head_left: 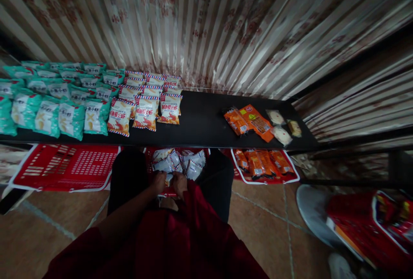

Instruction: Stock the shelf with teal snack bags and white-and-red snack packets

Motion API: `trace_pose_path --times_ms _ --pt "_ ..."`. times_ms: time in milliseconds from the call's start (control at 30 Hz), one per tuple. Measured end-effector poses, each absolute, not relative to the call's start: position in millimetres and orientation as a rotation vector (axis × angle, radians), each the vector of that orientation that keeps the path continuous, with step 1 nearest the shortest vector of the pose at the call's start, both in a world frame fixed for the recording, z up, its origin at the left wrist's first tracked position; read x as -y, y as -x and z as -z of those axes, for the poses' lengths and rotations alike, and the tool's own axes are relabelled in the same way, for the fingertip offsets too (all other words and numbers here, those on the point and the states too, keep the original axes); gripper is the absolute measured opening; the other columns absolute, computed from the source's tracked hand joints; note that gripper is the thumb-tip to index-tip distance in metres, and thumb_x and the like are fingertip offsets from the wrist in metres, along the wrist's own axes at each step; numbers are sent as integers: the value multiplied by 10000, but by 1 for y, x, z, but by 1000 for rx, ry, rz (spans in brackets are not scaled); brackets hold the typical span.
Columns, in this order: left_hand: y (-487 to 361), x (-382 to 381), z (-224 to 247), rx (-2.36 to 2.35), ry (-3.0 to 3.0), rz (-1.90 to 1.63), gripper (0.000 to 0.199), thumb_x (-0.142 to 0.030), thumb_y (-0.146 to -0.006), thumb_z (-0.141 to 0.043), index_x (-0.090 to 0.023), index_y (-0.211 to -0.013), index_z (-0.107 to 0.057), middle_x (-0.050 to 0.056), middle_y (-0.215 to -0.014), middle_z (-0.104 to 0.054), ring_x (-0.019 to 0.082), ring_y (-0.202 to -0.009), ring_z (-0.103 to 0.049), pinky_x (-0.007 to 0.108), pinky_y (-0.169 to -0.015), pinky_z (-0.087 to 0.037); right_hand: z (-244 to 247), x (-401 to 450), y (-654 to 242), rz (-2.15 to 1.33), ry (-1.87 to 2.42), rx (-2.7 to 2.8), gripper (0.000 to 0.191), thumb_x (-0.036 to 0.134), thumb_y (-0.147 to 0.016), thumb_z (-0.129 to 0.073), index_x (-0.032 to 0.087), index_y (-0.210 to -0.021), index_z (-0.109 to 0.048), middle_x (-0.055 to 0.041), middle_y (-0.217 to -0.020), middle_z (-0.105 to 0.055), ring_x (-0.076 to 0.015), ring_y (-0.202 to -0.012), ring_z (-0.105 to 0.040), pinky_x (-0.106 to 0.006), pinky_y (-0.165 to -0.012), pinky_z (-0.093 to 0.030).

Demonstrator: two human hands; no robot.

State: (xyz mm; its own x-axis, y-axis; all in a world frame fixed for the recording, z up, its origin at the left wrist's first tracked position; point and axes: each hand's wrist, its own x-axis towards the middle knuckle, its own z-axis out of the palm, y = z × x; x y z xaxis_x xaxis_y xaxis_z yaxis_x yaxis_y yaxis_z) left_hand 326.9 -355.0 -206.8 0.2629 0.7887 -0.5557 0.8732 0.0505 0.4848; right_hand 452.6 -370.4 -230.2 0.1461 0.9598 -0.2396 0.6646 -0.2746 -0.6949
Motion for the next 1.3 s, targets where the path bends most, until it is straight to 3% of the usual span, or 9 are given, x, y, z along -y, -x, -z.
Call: trace_pose_path --times_ms 167,567,700,800,933,1100,1200,1300 --pt "-323 363 184 -1424 -1836 115 309 -21 -792 -453 -117 -1044 -604 155 -1085 -600 224 -987 -582 298 -876 -422 221 368 -456 -937 2046 1532 361 27 -694 -447 126 -890 -733 -97 -915 -737 -221 -910 -675 -298 -861 -495" --pt "-301 380 134 -1367 -2093 17 274 -18 -800 -377 -142 -953 -568 113 -1076 -580 199 -1024 -547 317 -916 -428 200 363 -452 -1034 2000 1419 318 128 -822 -441 134 -1007 -699 -123 -1049 -704 -204 -1016 -634 -277 -925 -438" --pt "-291 388 140 -1391 -2174 -199 336 29 -775 -376 -130 -989 -581 124 -1164 -588 204 -1134 -531 345 -992 -418 196 366 -455 -1107 1979 1346 250 220 -829 -482 180 -928 -708 -87 -1003 -712 -201 -990 -632 -271 -897 -440" --pt "-285 389 141 -1406 -2196 -352 390 46 -768 -365 -95 -1052 -592 169 -1219 -587 240 -1188 -525 391 -1006 -433 196 370 -459 -1198 1969 1271 228 317 -824 -515 188 -821 -703 -73 -859 -718 -217 -902 -645 -295 -842 -457" --pt "-278 384 135 -1421 -2174 -528 409 24 -779 -362 -119 -1085 -593 146 -1190 -618 228 -1147 -570 389 -981 -475 196 373 -461 -1356 1914 1167 344 458 -837 -487 179 -758 -672 -52 -719 -693 -208 -769 -650 -319 -750 -491" --pt "-273 376 129 -1360 -2084 -777 345 -32 -791 -396 -193 -1008 -612 90 -1147 -646 204 -1114 -596 393 -966 -500 180 374 -458 -1744 1582 541 459 593 -798 -533 212 -1045 -605 -66 -985 -692 -174 -778 -683 -313 -672 -549" --pt "-271 374 131 -1345 -2048 -860 306 -53 -795 -406 -195 -971 -613 93 -1147 -648 207 -1142 -582 410 -982 -491 166 373 -458 -1923 1351 233 507 573 -725 -656 183 -1045 -601 -96 -1000 -676 -192 -805 -692 -315 -678 -570" --pt "-271 375 132 -1307 -2030 -927 289 -75 -811 -396 -193 -969 -609 99 -1156 -644 209 -1177 -560 415 -990 -483 154 373 -459 -1888 1310 204 457 470 -697 -726 172 -1022 -607 -80 -991 -667 -198 -866 -682 -298 -703 -579"
